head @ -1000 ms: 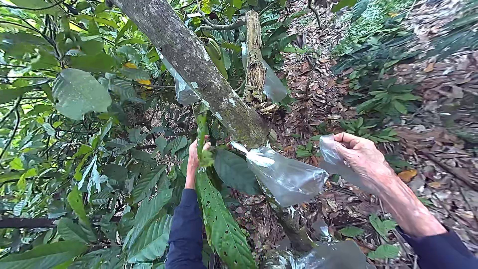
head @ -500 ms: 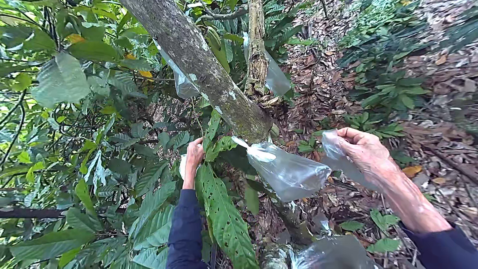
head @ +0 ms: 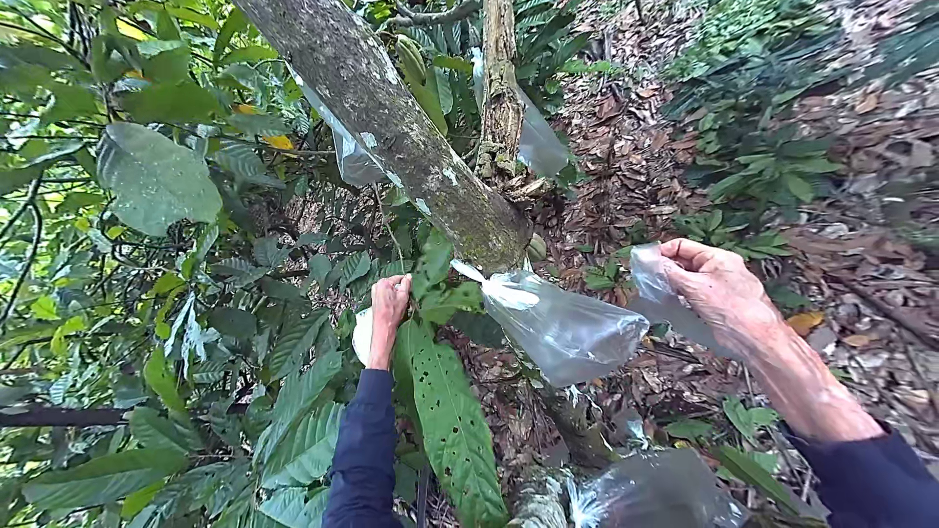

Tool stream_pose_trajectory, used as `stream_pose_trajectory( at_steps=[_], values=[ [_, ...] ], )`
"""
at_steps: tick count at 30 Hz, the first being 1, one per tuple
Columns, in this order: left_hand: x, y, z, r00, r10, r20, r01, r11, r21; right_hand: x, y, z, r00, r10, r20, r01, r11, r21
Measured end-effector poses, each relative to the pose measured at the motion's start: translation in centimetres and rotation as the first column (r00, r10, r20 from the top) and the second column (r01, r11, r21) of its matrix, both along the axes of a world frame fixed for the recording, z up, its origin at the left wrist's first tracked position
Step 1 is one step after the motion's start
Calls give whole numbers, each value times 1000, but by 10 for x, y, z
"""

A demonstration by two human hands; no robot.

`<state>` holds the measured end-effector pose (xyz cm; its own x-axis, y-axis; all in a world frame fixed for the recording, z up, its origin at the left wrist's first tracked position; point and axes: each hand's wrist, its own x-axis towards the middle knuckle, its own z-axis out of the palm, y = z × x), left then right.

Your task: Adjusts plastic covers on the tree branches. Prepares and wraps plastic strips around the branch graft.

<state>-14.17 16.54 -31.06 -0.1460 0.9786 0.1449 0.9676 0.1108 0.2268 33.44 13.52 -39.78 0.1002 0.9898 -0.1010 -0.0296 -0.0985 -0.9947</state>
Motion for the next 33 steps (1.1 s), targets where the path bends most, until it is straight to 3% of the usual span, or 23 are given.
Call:
stream_pose_trajectory(
  at_steps=[4,11,21,26,33],
  values=[
    [5,4,-4,999,36,0,-36,998,57,2,0,4,1000,-6,-8,6,1000,0],
    [20,12,12,953,304,-10,-301,939,-164,-3,-1,1,1000,15,8,-15,1000,-16],
    [22,13,1,921,390,-8,-388,913,-128,-3,0,0,1000,13,3,-13,1000,-26],
    [29,6,-8,948,312,65,-304,946,-115,-1,1,0,1000,12,1,-12,1000,-17],
    [22,-19,-31,943,19,331,-42,997,64,2,-1,5,1000,-15,4,15,1000,-14]
  ],
)
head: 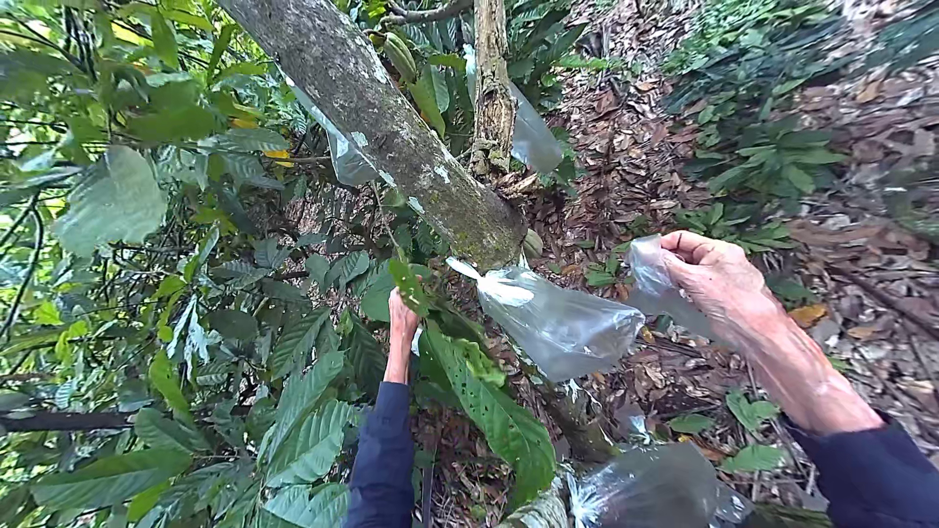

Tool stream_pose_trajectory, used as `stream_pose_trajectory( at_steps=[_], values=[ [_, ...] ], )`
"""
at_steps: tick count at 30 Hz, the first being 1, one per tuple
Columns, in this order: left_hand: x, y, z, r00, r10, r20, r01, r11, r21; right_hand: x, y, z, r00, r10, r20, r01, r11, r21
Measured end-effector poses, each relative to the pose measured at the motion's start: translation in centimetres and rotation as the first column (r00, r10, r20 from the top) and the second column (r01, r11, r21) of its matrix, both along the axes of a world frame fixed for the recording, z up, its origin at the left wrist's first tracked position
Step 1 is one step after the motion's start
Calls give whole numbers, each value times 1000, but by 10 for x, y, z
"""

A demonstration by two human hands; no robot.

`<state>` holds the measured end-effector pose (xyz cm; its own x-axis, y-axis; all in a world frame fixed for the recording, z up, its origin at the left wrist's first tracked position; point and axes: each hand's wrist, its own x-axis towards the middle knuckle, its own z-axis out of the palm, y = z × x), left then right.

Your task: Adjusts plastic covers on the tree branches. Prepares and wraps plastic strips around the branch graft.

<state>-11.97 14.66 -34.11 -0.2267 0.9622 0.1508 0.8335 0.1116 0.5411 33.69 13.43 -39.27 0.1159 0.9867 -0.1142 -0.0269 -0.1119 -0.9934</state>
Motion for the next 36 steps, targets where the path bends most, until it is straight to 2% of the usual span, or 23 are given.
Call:
stream_pose_trajectory(
  at_steps=[3,5,8,10,11,14,17,20,23,27,30,36],
  values=[
    [-1,-6,-1,985,-62,163,52,996,66,0,-1,1,1000,4,-6,-4,1000,-2],
    [-7,-5,2,941,-82,328,54,994,93,-1,-2,1,1000,14,2,-14,1000,3],
    [-8,-12,15,849,-32,527,-29,994,107,-2,-2,-3,1000,23,2,-23,1000,8],
    [-13,-14,16,747,22,664,-139,983,123,-4,-2,-5,1000,25,8,-26,1000,10],
    [-21,-15,13,736,28,677,-172,974,146,-5,-2,-7,1000,24,9,-24,1000,16],
    [-49,-21,5,853,69,517,-195,961,194,-7,-2,-8,999,35,13,-35,999,24],
    [-41,-28,31,910,142,390,-180,982,62,-9,-4,-3,999,42,1,-42,999,9],
    [-35,-25,53,854,182,488,-180,982,-50,-12,-4,-5,999,53,-9,-53,999,5],
    [-43,-18,62,830,106,548,-66,994,-93,-12,-2,-9,998,63,2,-63,998,7],
    [-74,-1,48,906,-73,417,112,991,-70,-11,-1,-10,998,58,24,-58,998,2],
    [-82,6,43,918,-142,371,181,981,-71,-11,-1,-10,998,59,17,-59,998,3],
    [-68,0,53,819,-143,556,242,964,-108,-10,0,-9,997,66,30,-66,998,-11]
  ],
)
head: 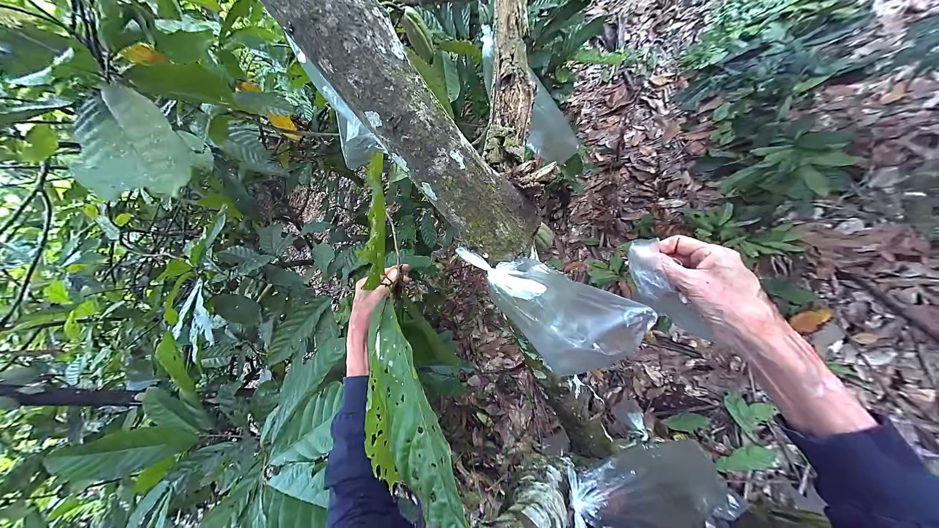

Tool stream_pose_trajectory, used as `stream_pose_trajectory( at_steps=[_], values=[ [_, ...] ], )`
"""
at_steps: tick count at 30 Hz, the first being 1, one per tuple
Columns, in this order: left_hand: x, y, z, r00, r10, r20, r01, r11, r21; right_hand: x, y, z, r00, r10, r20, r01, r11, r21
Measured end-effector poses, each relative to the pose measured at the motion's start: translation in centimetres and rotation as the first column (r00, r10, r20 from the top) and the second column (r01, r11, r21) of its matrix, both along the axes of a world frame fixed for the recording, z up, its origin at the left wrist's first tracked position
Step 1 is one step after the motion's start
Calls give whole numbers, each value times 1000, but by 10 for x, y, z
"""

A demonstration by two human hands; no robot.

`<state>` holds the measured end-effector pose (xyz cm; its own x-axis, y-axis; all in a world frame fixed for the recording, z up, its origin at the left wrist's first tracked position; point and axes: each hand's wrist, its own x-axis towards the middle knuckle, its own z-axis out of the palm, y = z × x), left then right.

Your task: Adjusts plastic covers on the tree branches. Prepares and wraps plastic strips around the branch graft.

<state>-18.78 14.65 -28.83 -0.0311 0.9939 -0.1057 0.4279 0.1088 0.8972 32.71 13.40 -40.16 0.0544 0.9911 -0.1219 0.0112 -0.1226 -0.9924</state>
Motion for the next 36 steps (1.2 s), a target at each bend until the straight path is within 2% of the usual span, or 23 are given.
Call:
stream_pose_trajectory(
  at_steps=[3,9,11,15,20,22,25,28,30,31,33,35,36],
  values=[
    [8,3,5,999,23,28,-22,998,-53,0,1,-3,1000,-5,7,5,1000,1],
    [21,8,15,985,136,-103,-146,984,-100,1,0,-1,1000,-13,5,13,1000,4],
    [28,8,19,967,159,-199,-187,973,-134,1,0,0,1000,-15,5,15,1000,2],
    [53,-1,23,945,176,-275,-209,973,-94,1,-1,4,1000,-14,-5,14,1000,-11],
    [69,-7,1,891,282,-356,-295,955,19,3,0,3,1000,-26,-5,26,1000,-6],
    [74,-8,-4,795,315,-518,-329,942,68,4,0,2,999,-34,-2,34,999,-1],
    [93,-10,-7,529,284,-800,-341,934,106,5,0,2,999,-41,-12,41,999,-5],
    [106,-14,-17,333,247,-910,-303,942,145,7,-1,5,999,-42,-25,43,999,1],
    [106,-18,-24,284,300,-911,-224,944,241,7,-2,7,998,-48,-34,48,999,-3],
    [105,-20,-27,281,347,-895,-175,935,308,7,-1,7,998,-52,-34,52,999,-6],
    [101,-26,-28,337,450,-827,-108,891,440,6,-1,6,998,-50,-38,50,999,-7],
    [90,-34,-30,487,585,-648,-164,790,590,5,-1,7,998,-42,-40,42,999,-6],
    [81,-38,-31,579,654,-487,-258,714,651,5,-1,6,998,-36,-41,36,999,-2]
  ],
)
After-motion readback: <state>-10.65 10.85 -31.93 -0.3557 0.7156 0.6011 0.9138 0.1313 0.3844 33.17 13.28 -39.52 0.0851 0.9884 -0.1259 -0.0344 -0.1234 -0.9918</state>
